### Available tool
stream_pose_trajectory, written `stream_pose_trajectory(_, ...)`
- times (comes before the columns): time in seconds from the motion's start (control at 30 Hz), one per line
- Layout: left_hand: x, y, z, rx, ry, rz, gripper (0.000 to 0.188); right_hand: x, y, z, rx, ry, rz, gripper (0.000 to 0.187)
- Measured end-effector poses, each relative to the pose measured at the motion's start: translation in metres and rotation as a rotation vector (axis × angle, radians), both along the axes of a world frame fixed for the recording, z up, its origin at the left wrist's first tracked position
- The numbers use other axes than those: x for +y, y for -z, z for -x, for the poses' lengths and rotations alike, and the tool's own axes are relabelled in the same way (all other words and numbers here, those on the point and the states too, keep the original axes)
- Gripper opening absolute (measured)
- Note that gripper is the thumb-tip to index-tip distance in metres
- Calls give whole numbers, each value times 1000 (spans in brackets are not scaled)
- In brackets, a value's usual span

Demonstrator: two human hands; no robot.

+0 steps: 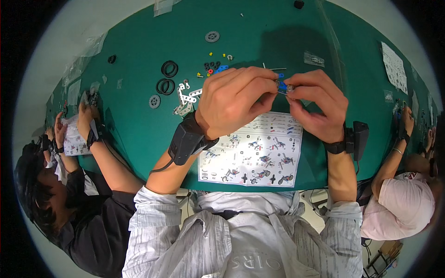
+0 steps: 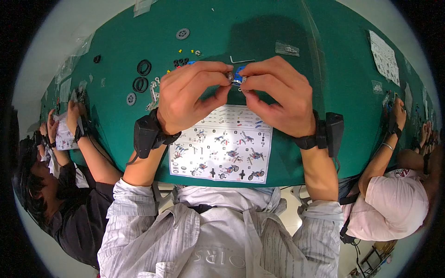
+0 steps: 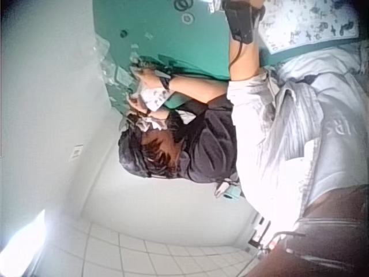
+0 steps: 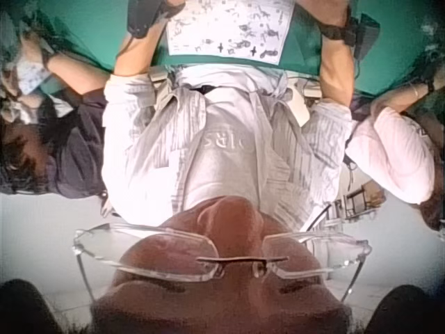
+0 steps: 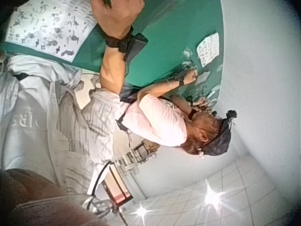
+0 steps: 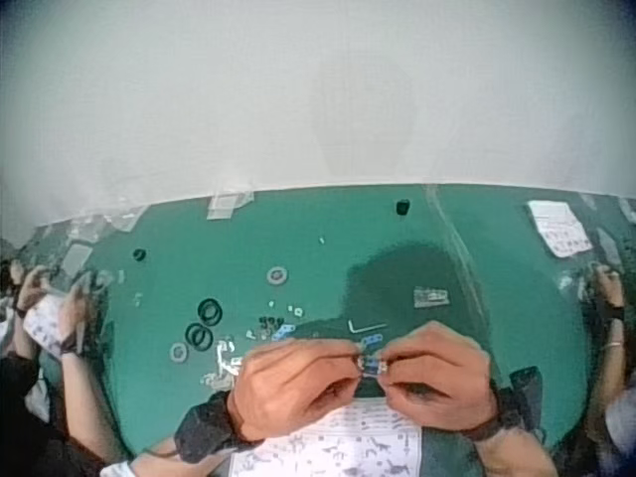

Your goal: The person joins a blue plastic piece to a metal bracket using a screw and nut, then uses a small wrench to tighten the assembly.

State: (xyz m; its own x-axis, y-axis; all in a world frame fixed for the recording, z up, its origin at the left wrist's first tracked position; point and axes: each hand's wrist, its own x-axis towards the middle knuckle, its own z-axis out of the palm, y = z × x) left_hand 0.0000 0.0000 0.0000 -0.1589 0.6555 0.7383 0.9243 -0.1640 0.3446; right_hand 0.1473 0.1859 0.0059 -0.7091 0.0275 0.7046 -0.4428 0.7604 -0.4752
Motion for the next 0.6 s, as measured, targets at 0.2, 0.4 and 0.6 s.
stream_pose_trajectory(0.2,-2,0,-1,-36,8,4,27,-4,1,-2,-13,-2,-2,28)
stream_pose_trajectory(0.4,-6,1,2,-32,54,23,31,-5,1,1,-3,-22,-11,28)
stream_pose_trajectory(0.6,-6,-1,1,-47,75,27,31,-4,1,2,-9,-37,-6,29)
